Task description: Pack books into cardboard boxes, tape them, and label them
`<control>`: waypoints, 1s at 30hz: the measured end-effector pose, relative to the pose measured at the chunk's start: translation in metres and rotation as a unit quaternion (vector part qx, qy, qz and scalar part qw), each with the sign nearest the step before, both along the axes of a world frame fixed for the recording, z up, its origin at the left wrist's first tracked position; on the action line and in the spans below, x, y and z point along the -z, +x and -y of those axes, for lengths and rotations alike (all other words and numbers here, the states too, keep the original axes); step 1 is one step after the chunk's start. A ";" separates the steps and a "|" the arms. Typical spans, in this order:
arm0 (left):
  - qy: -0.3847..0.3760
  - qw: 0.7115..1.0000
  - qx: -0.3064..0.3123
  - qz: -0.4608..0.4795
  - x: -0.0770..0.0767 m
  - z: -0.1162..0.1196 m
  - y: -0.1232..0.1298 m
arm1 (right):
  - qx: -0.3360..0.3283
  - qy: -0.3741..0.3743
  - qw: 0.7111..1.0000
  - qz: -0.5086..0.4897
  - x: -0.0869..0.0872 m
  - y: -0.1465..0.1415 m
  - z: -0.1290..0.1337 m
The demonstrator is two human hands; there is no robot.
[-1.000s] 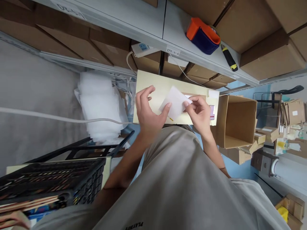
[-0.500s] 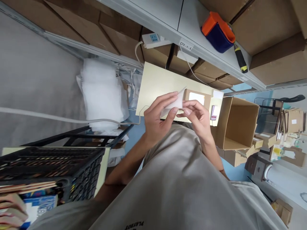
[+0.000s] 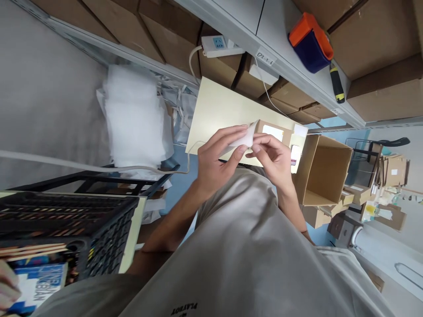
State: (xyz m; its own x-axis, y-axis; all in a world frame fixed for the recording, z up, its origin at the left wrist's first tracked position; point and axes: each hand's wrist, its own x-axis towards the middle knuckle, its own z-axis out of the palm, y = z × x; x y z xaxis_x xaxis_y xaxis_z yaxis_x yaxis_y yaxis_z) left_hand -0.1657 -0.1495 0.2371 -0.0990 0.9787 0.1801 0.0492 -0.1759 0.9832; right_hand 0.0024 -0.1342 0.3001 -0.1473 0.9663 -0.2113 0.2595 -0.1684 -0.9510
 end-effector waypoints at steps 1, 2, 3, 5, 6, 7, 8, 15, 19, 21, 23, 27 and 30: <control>0.004 1.000 0.006 0.003 0.000 -0.001 0.000 | -0.002 0.008 1.000 0.000 0.000 -0.001 -0.001; 0.006 1.000 0.013 0.006 0.000 -0.002 0.000 | -0.004 0.017 1.000 0.000 0.001 -0.001 -0.002; 0.007 1.000 0.018 0.010 0.001 -0.002 0.000 | -0.008 0.028 1.000 0.001 0.001 -0.001 -0.002; 0.005 0.999 0.028 0.019 0.003 -0.002 0.000 | -0.020 0.051 0.998 0.005 0.003 -0.002 -0.004; 0.003 0.999 0.030 0.026 0.004 -0.002 0.001 | -0.026 0.062 0.998 0.008 0.004 -0.002 -0.004; -0.002 0.999 0.032 0.034 0.005 -0.002 0.001 | -0.031 0.071 0.997 0.012 0.005 -0.003 -0.004; -0.009 0.998 0.032 0.044 0.006 -0.002 0.002 | -0.035 0.076 0.996 0.017 0.006 -0.003 -0.005; -0.050 0.991 0.041 0.114 0.005 -0.007 0.005 | -0.040 0.095 0.994 0.039 0.009 -0.005 -0.005; -0.045 0.990 0.054 0.124 0.004 -0.013 0.002 | -0.041 0.108 0.991 0.060 0.013 -0.004 -0.007; -0.039 0.990 0.059 0.119 0.006 -0.016 0.000 | -0.041 0.109 0.991 0.068 0.016 -0.004 -0.007; -0.040 0.990 0.060 0.123 0.007 -0.018 -0.001 | -0.041 0.109 0.991 0.072 0.017 -0.004 -0.009; -0.071 0.983 0.050 0.161 0.008 -0.022 0.000 | -0.047 0.104 0.989 0.089 0.017 -0.007 -0.011; -0.111 0.976 0.032 0.184 0.016 -0.028 0.001 | -0.057 0.096 0.989 0.093 0.016 -0.007 -0.011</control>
